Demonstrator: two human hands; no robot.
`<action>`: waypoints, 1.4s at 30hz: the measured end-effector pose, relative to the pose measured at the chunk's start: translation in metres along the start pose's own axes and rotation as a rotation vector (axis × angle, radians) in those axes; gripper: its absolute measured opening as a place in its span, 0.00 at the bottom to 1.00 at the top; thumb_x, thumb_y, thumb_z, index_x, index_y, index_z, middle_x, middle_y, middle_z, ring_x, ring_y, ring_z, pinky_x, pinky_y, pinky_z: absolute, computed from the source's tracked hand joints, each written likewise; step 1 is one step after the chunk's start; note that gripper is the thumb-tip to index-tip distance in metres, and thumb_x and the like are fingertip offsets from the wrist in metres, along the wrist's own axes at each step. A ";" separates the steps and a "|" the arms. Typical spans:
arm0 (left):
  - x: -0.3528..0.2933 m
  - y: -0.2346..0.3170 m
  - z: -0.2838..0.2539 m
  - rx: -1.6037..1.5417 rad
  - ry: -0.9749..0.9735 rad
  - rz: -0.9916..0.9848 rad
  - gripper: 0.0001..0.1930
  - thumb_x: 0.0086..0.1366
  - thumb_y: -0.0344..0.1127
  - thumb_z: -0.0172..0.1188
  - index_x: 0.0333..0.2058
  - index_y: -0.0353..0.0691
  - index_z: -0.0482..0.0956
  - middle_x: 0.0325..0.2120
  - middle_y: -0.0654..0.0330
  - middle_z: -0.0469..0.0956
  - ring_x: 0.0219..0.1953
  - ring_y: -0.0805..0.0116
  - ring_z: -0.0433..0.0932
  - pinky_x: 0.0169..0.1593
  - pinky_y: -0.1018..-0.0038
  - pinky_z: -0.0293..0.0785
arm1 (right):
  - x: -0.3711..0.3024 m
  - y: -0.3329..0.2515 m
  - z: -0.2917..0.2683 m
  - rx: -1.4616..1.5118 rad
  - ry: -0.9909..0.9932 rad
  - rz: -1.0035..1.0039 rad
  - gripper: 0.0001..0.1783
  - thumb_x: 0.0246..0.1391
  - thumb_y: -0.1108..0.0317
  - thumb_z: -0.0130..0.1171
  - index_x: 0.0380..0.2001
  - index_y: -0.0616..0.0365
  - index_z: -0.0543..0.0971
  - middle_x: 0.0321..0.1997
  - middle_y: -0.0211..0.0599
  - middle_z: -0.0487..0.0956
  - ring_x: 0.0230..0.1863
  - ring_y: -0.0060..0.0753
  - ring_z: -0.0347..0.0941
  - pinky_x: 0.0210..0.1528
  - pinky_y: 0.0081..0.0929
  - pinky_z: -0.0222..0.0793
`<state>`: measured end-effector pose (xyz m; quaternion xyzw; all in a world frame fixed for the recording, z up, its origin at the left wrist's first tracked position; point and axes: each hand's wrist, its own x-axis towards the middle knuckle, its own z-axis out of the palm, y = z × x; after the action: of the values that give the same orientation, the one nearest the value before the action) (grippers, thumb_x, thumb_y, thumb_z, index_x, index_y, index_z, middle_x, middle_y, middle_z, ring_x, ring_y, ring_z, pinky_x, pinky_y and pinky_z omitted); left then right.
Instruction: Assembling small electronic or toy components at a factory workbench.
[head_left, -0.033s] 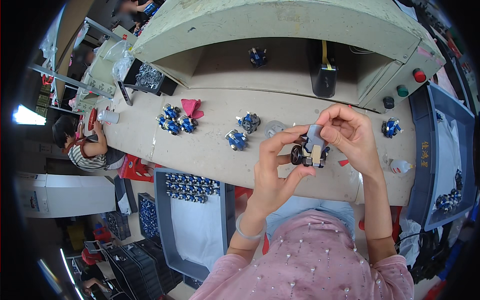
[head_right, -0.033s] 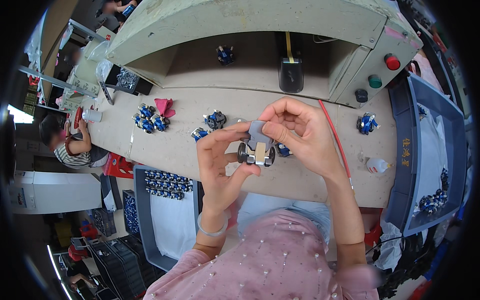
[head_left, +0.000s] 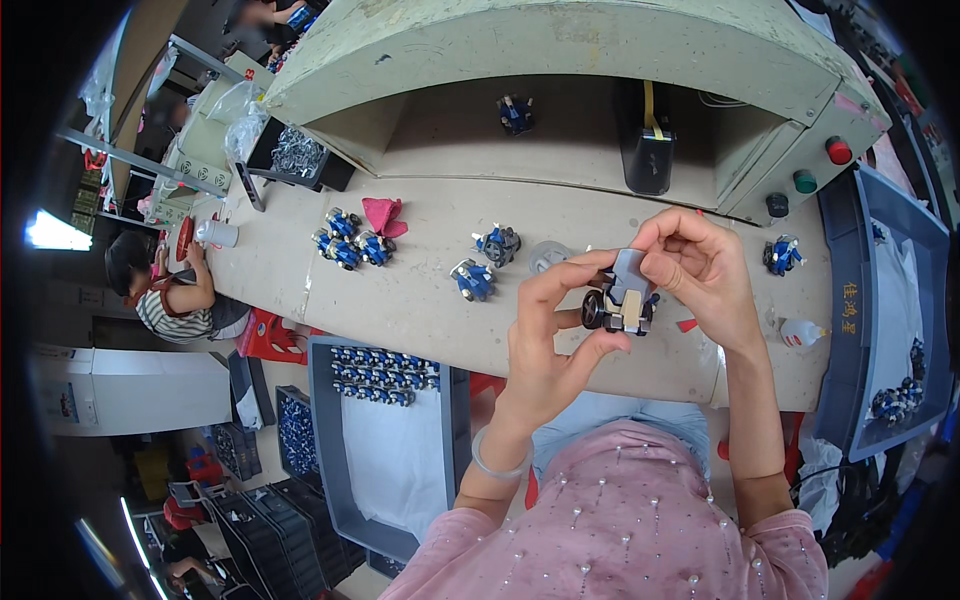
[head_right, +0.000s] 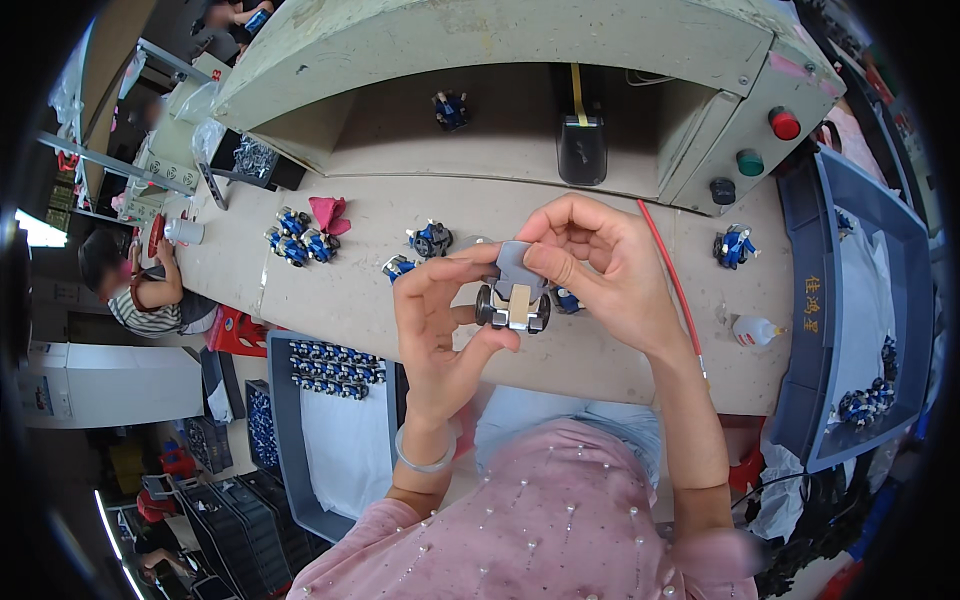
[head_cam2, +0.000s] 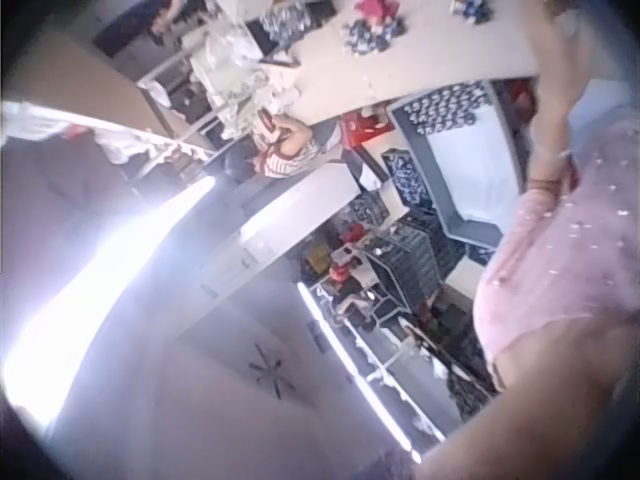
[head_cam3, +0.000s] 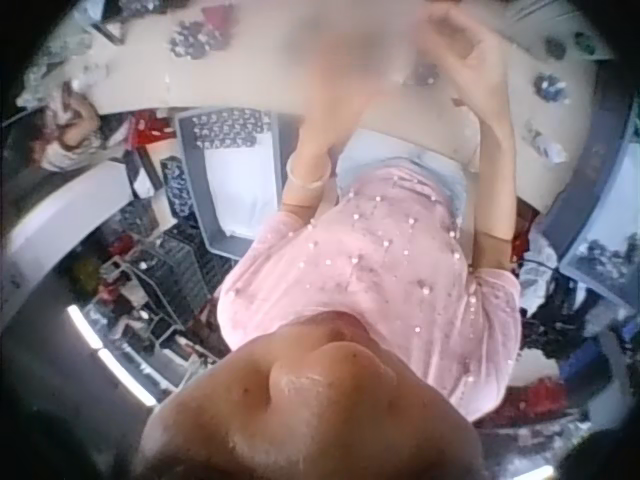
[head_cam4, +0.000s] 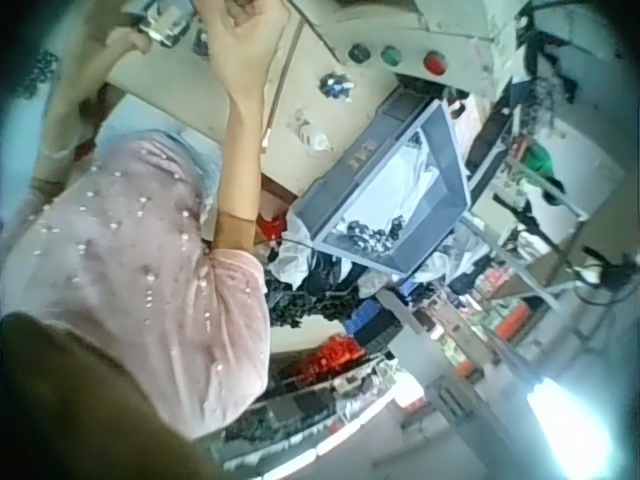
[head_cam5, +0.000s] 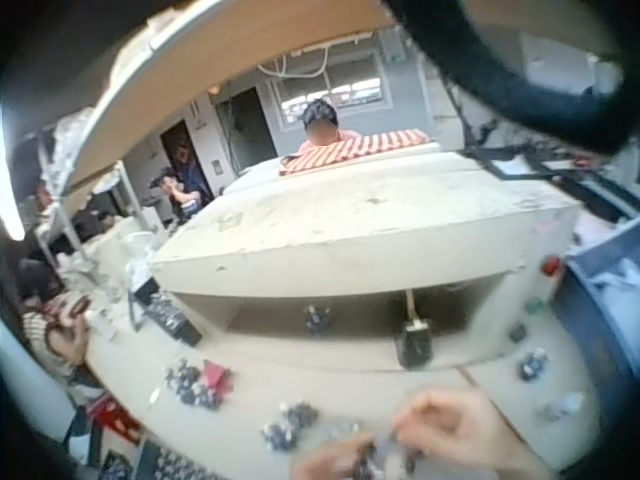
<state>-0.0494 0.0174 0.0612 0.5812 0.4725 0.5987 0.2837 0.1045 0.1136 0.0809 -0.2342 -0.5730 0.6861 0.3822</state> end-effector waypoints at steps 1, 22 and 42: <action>-0.001 -0.001 0.000 -0.052 0.007 -0.010 0.31 0.51 0.30 0.69 0.50 0.36 0.60 0.52 0.49 0.70 0.48 0.62 0.74 0.41 0.72 0.80 | -0.001 -0.001 0.001 0.002 -0.006 0.022 0.09 0.54 0.74 0.59 0.37 0.67 0.74 0.36 0.32 0.76 0.39 0.19 0.73 0.44 0.18 0.70; 0.000 -0.014 0.000 -0.184 -0.022 0.001 0.34 0.46 0.22 0.69 0.50 0.38 0.59 0.51 0.48 0.68 0.52 0.59 0.71 0.44 0.71 0.79 | -0.001 0.000 0.003 -0.093 0.028 -0.011 0.09 0.52 0.72 0.60 0.35 0.66 0.77 0.34 0.31 0.76 0.37 0.19 0.72 0.44 0.20 0.69; -0.002 -0.013 0.000 -0.167 -0.019 0.017 0.34 0.46 0.22 0.70 0.50 0.38 0.59 0.51 0.48 0.68 0.51 0.59 0.71 0.44 0.71 0.79 | -0.004 0.002 0.004 -0.098 0.033 -0.023 0.08 0.52 0.73 0.61 0.34 0.65 0.77 0.34 0.31 0.76 0.37 0.19 0.72 0.44 0.20 0.68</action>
<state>-0.0515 0.0204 0.0485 0.5651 0.4134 0.6329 0.3305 0.1029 0.1080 0.0796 -0.2573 -0.6021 0.6488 0.3878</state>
